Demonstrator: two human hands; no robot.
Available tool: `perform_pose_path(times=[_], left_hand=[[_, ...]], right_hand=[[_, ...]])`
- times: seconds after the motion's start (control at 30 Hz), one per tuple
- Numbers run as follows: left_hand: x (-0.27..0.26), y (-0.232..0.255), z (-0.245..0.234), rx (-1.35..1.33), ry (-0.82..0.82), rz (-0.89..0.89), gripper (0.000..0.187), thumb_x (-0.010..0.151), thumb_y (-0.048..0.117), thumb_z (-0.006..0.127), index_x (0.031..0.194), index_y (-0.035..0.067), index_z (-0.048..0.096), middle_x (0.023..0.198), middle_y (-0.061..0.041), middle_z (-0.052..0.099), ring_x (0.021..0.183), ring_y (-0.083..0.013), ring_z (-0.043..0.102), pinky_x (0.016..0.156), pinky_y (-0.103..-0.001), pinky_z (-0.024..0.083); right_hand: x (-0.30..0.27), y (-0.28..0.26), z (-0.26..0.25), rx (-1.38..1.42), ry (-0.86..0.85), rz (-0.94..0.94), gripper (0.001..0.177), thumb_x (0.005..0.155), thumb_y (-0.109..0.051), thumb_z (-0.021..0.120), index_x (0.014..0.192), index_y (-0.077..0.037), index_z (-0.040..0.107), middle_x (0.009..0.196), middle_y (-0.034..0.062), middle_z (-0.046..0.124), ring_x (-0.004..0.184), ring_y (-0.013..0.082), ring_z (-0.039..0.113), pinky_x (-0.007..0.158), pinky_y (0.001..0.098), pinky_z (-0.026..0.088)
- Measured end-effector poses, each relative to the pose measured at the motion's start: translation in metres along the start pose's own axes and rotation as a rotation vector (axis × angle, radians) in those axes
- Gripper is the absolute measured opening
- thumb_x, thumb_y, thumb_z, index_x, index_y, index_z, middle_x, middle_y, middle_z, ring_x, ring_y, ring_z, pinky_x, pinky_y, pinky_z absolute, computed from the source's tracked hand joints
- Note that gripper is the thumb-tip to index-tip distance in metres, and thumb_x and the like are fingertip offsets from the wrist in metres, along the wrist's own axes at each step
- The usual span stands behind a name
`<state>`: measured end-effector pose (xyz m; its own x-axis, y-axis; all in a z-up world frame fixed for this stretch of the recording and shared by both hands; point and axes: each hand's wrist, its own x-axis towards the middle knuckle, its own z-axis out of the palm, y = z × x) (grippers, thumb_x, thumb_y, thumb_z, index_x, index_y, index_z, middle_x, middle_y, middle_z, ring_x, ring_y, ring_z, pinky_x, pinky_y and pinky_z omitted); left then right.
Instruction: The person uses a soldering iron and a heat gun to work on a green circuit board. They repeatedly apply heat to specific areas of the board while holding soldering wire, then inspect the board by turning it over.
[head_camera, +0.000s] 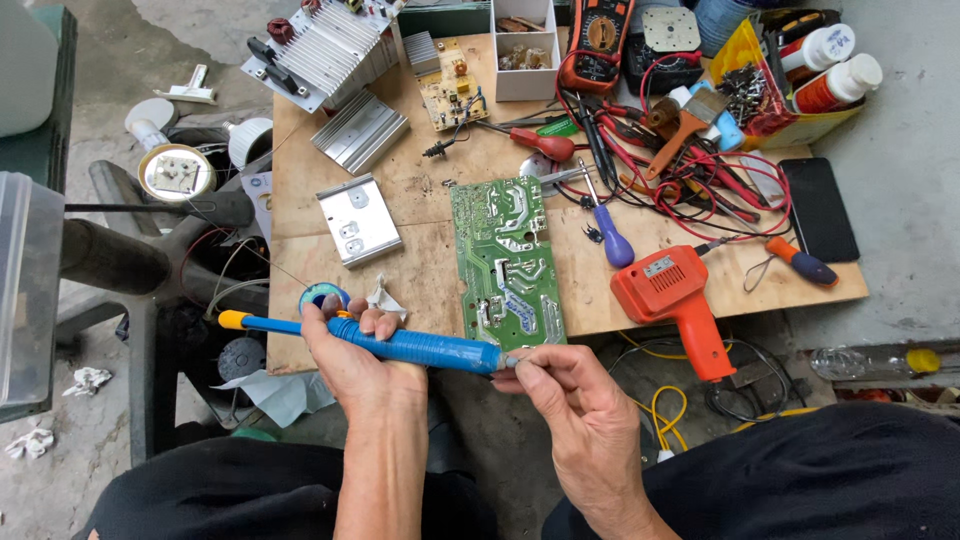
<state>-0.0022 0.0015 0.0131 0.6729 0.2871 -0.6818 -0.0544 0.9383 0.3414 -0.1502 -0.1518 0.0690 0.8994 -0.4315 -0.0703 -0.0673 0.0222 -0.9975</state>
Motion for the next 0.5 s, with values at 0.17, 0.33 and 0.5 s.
perform_pose_path(times=[0.17,0.33,0.5], left_hand=[[0.008,0.003,-0.005,-0.015,-0.033,0.002,0.021,0.106,0.035,0.063,0.096,0.019,0.057,0.078,0.000,0.046,0.053,-0.0076,0.033,0.041,-0.020,0.027],[0.007,0.006,-0.003,-0.019,-0.027,-0.010,0.019,0.105,0.033,0.064,0.095,0.019,0.056,0.077,0.001,0.046,0.053,-0.0071,0.034,0.040,-0.020,0.028],[0.011,0.005,-0.006,-0.018,-0.036,0.011,0.016,0.103,0.033,0.063,0.097,0.020,0.057,0.077,0.001,0.047,0.053,-0.0065,0.035,0.040,-0.020,0.028]], right_hand=[[-0.002,0.008,0.005,0.030,0.003,-0.024,0.019,0.104,-0.019,0.070,0.109,-0.002,0.076,0.106,0.0157,0.088,0.089,0.0296,0.094,0.090,0.0332,0.074],[0.003,0.003,0.002,0.139,-0.008,0.088,0.018,0.099,-0.014,0.073,0.106,0.002,0.077,0.107,0.0191,0.089,0.088,0.0366,0.094,0.090,0.0406,0.077],[0.002,-0.003,0.006,0.020,-0.010,0.025,0.019,0.103,-0.019,0.069,0.106,-0.001,0.073,0.108,0.0167,0.091,0.088,0.0313,0.096,0.088,0.0353,0.078]])
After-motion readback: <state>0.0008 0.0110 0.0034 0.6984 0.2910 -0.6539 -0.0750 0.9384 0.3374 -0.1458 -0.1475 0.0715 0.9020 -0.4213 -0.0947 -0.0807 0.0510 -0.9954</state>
